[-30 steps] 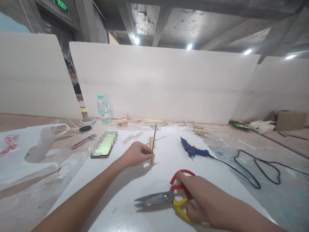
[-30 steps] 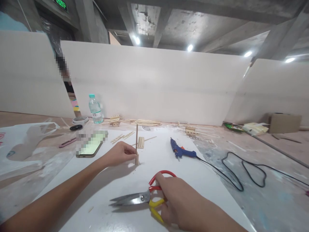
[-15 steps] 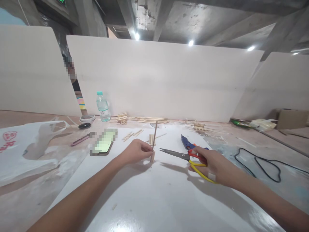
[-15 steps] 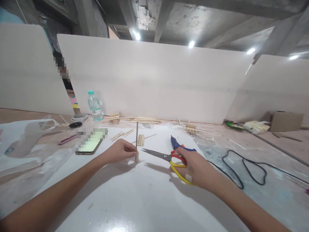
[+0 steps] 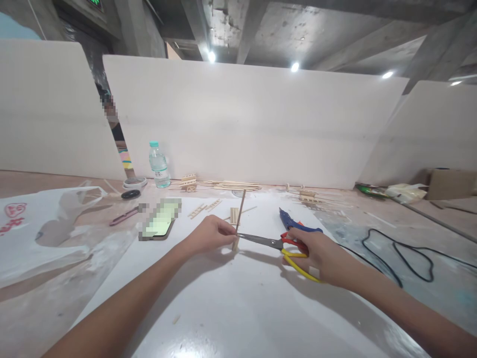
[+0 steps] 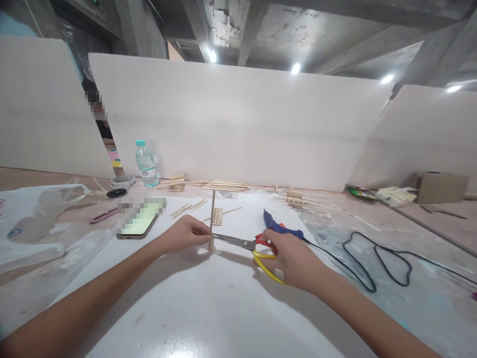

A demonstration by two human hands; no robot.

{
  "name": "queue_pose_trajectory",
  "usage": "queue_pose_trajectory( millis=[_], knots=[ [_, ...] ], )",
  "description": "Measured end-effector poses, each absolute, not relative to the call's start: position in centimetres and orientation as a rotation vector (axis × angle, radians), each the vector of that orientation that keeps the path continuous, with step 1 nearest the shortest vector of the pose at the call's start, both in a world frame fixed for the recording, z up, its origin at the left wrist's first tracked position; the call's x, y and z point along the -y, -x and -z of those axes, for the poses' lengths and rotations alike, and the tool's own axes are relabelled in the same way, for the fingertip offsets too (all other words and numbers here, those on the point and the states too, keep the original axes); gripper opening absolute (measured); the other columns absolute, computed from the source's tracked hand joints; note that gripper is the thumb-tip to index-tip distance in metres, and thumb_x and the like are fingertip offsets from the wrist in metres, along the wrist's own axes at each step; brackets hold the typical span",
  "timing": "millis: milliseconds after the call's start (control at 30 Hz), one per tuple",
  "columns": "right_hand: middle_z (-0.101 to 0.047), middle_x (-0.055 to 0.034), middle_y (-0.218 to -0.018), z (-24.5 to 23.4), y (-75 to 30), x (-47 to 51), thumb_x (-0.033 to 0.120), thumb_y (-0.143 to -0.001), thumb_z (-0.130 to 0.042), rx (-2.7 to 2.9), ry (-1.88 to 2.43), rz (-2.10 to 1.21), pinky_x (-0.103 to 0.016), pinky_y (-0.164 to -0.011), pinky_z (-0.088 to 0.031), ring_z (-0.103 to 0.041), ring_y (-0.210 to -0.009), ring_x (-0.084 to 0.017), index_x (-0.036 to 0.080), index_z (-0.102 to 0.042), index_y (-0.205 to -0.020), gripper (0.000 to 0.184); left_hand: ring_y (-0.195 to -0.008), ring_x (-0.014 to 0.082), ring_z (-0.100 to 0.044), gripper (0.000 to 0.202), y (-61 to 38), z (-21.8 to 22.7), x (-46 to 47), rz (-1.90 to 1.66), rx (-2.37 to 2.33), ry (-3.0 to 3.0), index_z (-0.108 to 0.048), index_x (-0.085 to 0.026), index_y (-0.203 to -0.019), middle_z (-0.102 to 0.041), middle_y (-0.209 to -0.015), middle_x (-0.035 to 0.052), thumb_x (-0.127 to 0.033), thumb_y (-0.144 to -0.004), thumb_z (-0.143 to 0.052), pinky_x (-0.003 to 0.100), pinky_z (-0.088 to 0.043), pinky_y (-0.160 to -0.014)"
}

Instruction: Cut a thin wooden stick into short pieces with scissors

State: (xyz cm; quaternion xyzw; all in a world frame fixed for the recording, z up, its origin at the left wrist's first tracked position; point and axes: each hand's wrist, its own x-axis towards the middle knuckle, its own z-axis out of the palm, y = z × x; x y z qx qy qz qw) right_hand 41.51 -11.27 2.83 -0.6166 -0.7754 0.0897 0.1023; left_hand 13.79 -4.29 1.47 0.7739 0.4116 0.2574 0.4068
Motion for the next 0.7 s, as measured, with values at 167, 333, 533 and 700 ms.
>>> queue_pose_trajectory(
  millis=[167,333,533,700],
  knots=[
    [-0.057,-0.0005,-0.06,-2.76,-41.27,10.99,0.055,-0.073,-0.058,2.301,1.776,-0.245,-0.027,-0.046,-0.03,-0.048,-0.051,-0.016,0.023,-0.056,-0.079,0.033,-0.055,0.0117,-0.047,0.021,-13.88,-1.35,4.26,-0.608,-1.019,-1.927,-0.072,-0.015,-0.068,-0.058,-0.057,-0.0002,-0.026,-0.068,-0.054,0.021,-0.032,-0.049],
    [-0.054,0.001,-0.058,-2.96,-41.04,10.79,0.052,-0.072,-0.06,2.296,1.772,-0.246,-0.026,-0.045,-0.029,-0.046,-0.049,-0.014,0.022,-0.055,-0.079,0.031,-0.055,0.0116,-0.047,0.02,-13.93,-1.38,4.32,-0.604,-1.052,-1.859,-0.072,-0.015,-0.068,-0.06,-0.059,0.0001,-0.025,-0.065,-0.055,0.021,-0.033,-0.049],
    [-0.055,0.0005,-0.061,-2.98,-40.96,10.55,0.051,-0.074,-0.059,2.344,1.768,-0.248,-0.026,-0.047,-0.029,-0.046,-0.05,-0.014,0.023,-0.052,-0.078,0.03,-0.052,0.0104,-0.045,0.019,-13.85,-1.3,4.3,-0.62,-1.039,-1.809,-0.071,-0.014,-0.066,-0.057,-0.056,-0.0003,-0.023,-0.064,-0.055,0.022,-0.032,-0.048],
    [-0.054,0.0005,-0.06,-2.94,-40.82,10.38,0.056,-0.071,-0.059,2.297,1.832,-0.253,-0.025,-0.046,-0.028,-0.046,-0.049,-0.014,0.023,-0.053,-0.078,0.034,-0.052,0.0096,-0.042,0.018,-13.87,-1.15,4.25,-0.628,-1.026,-1.802,-0.071,-0.013,-0.066,-0.055,-0.056,-0.0004,-0.022,-0.064,-0.055,0.022,-0.029,-0.047]
  ],
)
